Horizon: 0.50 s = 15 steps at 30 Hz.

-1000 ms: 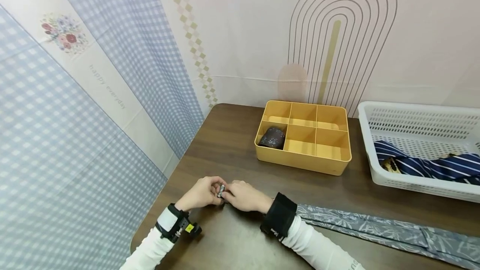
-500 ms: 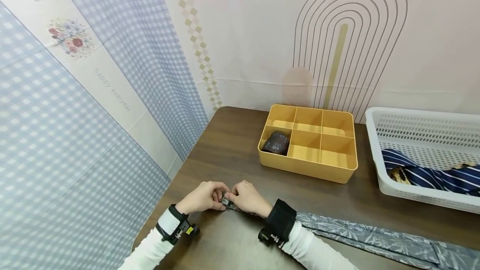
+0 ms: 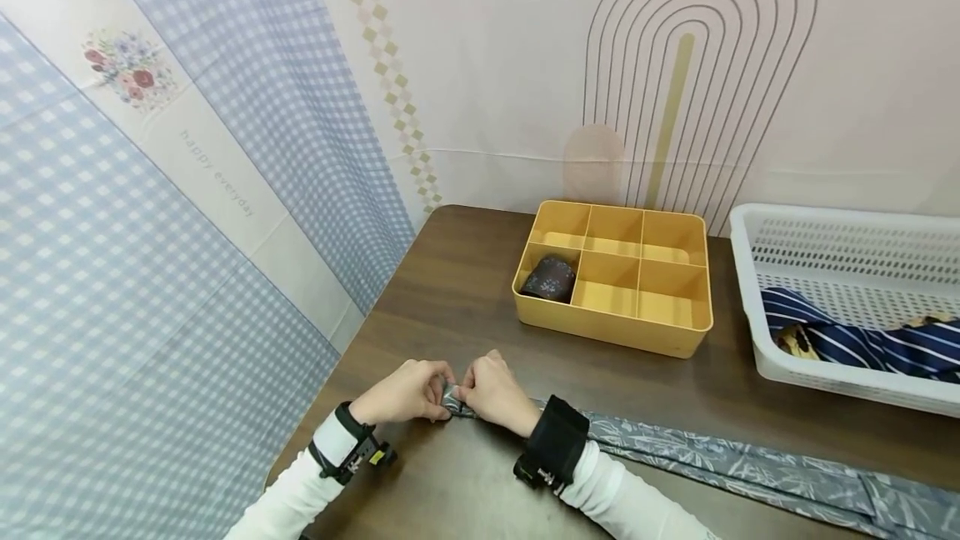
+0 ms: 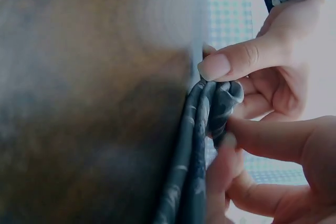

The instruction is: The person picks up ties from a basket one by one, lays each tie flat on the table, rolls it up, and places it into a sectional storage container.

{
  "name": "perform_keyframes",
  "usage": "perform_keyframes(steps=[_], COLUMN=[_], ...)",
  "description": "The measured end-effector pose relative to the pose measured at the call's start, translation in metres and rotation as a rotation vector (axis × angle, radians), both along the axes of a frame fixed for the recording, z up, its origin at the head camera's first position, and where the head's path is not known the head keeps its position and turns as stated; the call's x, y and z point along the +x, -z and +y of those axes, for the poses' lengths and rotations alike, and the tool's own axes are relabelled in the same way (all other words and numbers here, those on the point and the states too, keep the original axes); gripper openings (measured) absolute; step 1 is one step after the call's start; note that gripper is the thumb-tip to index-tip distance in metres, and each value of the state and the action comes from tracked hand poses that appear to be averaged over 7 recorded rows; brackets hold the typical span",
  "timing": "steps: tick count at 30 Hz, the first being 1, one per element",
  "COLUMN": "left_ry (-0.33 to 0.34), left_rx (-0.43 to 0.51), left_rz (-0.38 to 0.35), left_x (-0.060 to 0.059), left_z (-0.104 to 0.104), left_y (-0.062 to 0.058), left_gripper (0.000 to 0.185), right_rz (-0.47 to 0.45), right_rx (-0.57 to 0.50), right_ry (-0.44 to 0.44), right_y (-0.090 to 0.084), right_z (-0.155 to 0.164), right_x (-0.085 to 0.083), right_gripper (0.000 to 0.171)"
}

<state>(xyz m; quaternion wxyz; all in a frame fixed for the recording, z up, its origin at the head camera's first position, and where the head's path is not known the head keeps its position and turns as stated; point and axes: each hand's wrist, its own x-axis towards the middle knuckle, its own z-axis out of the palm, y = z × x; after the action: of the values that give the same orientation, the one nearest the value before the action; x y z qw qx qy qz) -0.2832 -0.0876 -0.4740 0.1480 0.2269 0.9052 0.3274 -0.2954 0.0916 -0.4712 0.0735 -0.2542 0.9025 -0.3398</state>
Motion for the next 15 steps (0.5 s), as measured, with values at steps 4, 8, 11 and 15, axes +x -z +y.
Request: perform_keyframes(steps=[4,8,11,15], left_ry=[-0.021,-0.025,-0.035,-0.037], left_rx=[-0.003,-0.011,-0.002,0.029], left_rz=[0.057,0.108,0.101,0.052], left_x=[0.0,0.001,0.0,-0.002], left_z=[0.004,0.009,0.013,0.017], left_y=[-0.001,-0.004,-0.005,-0.005], left_gripper=[0.03,0.028,0.03,0.036], right_rz=[0.041,0.029,0.003,-0.018], right_rx=[0.008,0.003,0.006,0.004], right_ry=[0.037,0.078,0.097,0.088], right_y=[-0.003,-0.005,-0.005,-0.005], right_z=[-0.002,-0.003,-0.002,0.001], right_x=[0.005,0.008,0.007,0.006], right_gripper=[0.024,0.04,0.054,0.059])
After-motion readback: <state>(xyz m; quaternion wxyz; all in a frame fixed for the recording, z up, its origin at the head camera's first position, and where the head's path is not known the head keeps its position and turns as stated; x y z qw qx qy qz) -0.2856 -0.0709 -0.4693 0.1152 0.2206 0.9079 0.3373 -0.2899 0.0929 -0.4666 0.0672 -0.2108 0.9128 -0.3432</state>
